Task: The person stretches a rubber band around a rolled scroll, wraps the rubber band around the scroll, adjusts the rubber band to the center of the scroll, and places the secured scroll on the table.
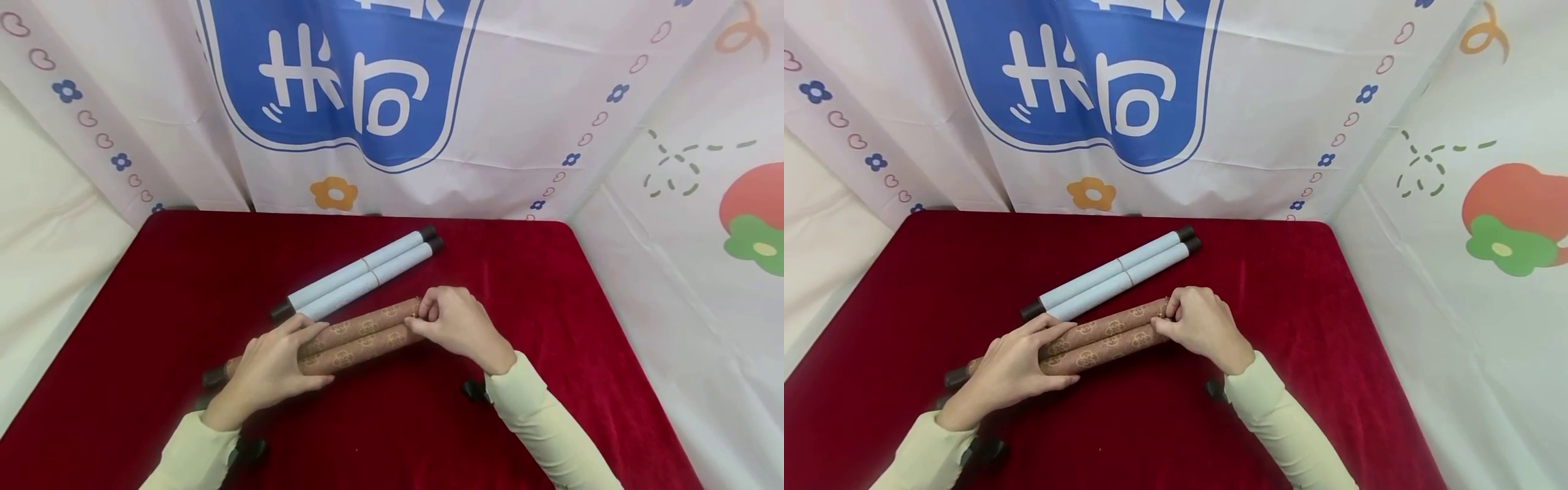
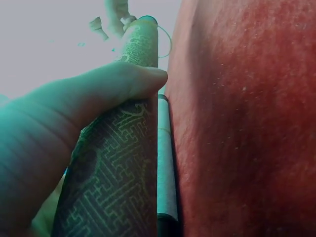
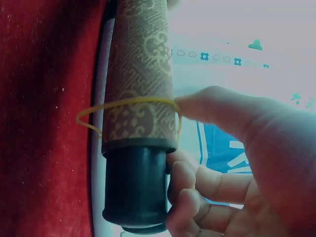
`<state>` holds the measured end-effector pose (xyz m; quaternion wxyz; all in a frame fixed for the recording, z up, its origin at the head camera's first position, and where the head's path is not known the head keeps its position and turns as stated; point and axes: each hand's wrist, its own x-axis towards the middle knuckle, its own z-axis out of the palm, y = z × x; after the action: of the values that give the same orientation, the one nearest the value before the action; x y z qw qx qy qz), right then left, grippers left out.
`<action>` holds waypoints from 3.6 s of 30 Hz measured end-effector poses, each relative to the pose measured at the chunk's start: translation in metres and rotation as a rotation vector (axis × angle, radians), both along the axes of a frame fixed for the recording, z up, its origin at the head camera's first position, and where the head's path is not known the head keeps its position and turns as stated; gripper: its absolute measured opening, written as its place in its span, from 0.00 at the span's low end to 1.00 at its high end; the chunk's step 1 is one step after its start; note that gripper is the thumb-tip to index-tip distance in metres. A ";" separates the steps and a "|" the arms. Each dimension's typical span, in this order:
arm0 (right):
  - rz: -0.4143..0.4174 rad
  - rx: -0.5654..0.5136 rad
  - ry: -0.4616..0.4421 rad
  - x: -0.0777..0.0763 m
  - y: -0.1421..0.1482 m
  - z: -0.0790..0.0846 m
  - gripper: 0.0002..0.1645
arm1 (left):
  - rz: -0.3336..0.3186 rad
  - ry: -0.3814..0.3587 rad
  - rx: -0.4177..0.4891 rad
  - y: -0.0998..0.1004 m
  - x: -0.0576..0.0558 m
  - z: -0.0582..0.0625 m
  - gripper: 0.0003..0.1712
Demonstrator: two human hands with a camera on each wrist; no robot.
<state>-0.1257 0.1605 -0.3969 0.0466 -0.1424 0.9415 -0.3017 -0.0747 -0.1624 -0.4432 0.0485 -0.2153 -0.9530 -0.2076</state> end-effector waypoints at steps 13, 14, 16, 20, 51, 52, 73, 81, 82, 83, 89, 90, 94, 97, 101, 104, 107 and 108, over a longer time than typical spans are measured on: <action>0.012 0.036 0.005 -0.002 -0.007 -0.005 0.04 | -0.007 -0.030 -0.010 0.007 0.005 -0.009 0.46; 0.014 0.037 0.005 -0.002 -0.008 -0.005 0.04 | -0.012 -0.033 -0.009 0.007 0.005 -0.009 0.46; 0.022 0.033 0.008 -0.002 -0.008 -0.006 0.04 | -0.020 -0.034 -0.008 0.008 0.005 -0.009 0.46; 0.037 -0.002 0.016 -0.002 -0.007 -0.007 0.04 | -0.033 -0.035 -0.014 0.009 0.002 -0.009 0.46; -0.011 -0.215 0.090 -0.002 0.005 -0.006 0.06 | -0.136 0.021 -0.251 0.084 -0.036 -0.014 0.49; -0.017 -0.220 0.089 -0.002 0.005 -0.006 0.06 | -0.143 0.011 -0.255 0.094 -0.040 -0.015 0.50; 0.243 -0.463 0.091 0.019 0.005 -0.007 0.03 | -0.047 -0.208 0.037 0.139 -0.093 -0.014 0.41; 0.332 -0.582 0.078 0.028 0.014 -0.027 0.02 | -0.071 -0.205 0.220 0.125 -0.102 0.004 0.38; 0.323 -0.574 0.071 0.028 0.016 -0.031 0.03 | -0.074 -0.224 0.248 0.123 -0.102 0.007 0.38; 0.311 -0.559 0.064 0.028 0.017 -0.034 0.03 | -0.081 -0.248 0.277 0.120 -0.103 0.011 0.40; 0.239 -0.381 0.080 0.024 0.027 -0.049 0.07 | -0.126 -0.416 0.415 0.101 -0.107 0.031 0.51; 0.237 -0.344 0.095 0.023 0.028 -0.051 0.08 | -0.128 -0.424 0.422 0.099 -0.107 0.034 0.52; 0.273 -0.178 0.193 0.023 0.024 -0.052 0.09 | -0.112 -0.410 0.424 0.094 -0.109 0.038 0.53; 0.337 -0.049 0.311 0.026 0.013 -0.051 0.08 | -0.097 -0.399 0.428 0.095 -0.111 0.036 0.52; 0.428 0.073 0.473 0.033 -0.005 -0.046 0.04 | -0.085 -0.378 0.413 0.100 -0.112 0.030 0.53; 0.463 0.144 0.578 0.037 -0.017 -0.038 0.04 | -0.087 -0.354 0.383 0.106 -0.113 0.025 0.49; 0.466 0.214 0.650 0.039 -0.027 -0.027 0.05 | -0.080 -0.345 0.367 0.111 -0.113 0.019 0.46; 0.466 0.242 0.670 0.039 -0.030 -0.024 0.05 | -0.075 -0.343 0.364 0.113 -0.113 0.017 0.46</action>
<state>-0.0864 0.1307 -0.4207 -0.1785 -0.4349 0.8760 -0.1077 -0.1877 -0.0495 -0.4260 -0.0838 -0.1997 -0.8855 -0.4110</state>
